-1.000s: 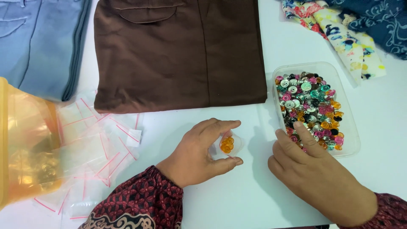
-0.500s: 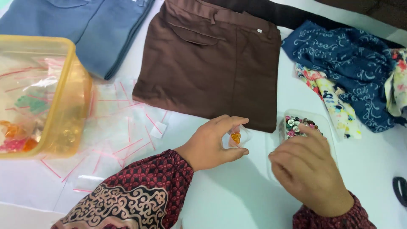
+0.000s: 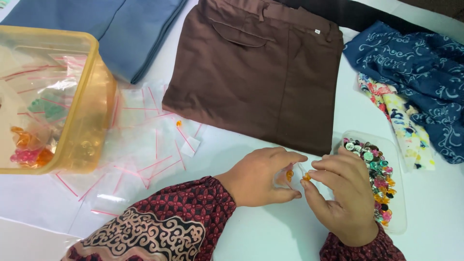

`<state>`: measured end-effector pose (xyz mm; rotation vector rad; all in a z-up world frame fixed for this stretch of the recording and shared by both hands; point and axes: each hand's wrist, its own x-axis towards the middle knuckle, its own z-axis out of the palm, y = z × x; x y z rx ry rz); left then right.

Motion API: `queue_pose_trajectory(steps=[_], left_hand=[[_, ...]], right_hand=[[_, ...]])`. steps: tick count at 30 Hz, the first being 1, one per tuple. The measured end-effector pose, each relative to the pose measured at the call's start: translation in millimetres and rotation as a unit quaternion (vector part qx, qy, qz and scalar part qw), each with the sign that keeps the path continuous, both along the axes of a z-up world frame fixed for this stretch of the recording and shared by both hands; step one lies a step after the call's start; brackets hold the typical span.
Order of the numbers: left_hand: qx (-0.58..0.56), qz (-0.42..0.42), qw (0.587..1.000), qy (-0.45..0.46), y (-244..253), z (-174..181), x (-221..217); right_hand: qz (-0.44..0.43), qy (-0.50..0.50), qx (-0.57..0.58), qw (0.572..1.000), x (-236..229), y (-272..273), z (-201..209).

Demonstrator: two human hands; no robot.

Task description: The person sorts colored buttons from a large container into smaller plastic bags by hand, grouping buttons of the same color together.

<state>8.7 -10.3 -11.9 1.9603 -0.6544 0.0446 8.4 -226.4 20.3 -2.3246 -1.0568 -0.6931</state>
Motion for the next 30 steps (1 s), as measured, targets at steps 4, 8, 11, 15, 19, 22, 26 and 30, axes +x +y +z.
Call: queue_pose_trajectory(steps=[4,8,11,15,19,22,26,30], left_hand=[[0.014,-0.022,1.000,0.012,0,6,-3],[0.003,-0.008,1.000,0.030,4,10,-2],[-0.017,0.005,0.999,0.040,4,13,-3],[-0.047,0.000,0.997,0.061,4,14,-5],[-0.045,-0.015,0.992,0.115,6,18,-6],[-0.069,0.004,0.996,0.048,7,19,-7],[-0.078,0.007,0.996,0.046,7,15,-7],[-0.092,0.017,0.994,0.049,7,16,0]], right_hand=[[0.001,-0.014,-0.020,1.000,-2,4,3],[0.017,-0.003,-0.044,0.999,-5,3,10],[0.017,0.001,-0.089,0.996,-4,1,9],[0.017,-0.014,-0.072,0.997,-2,3,8],[0.005,-0.031,-0.067,0.997,-5,3,7],[-0.009,-0.019,-0.048,0.999,-8,2,11],[0.009,-0.009,-0.020,1.000,-7,0,8],[0.024,0.141,0.051,0.988,-9,5,9]])
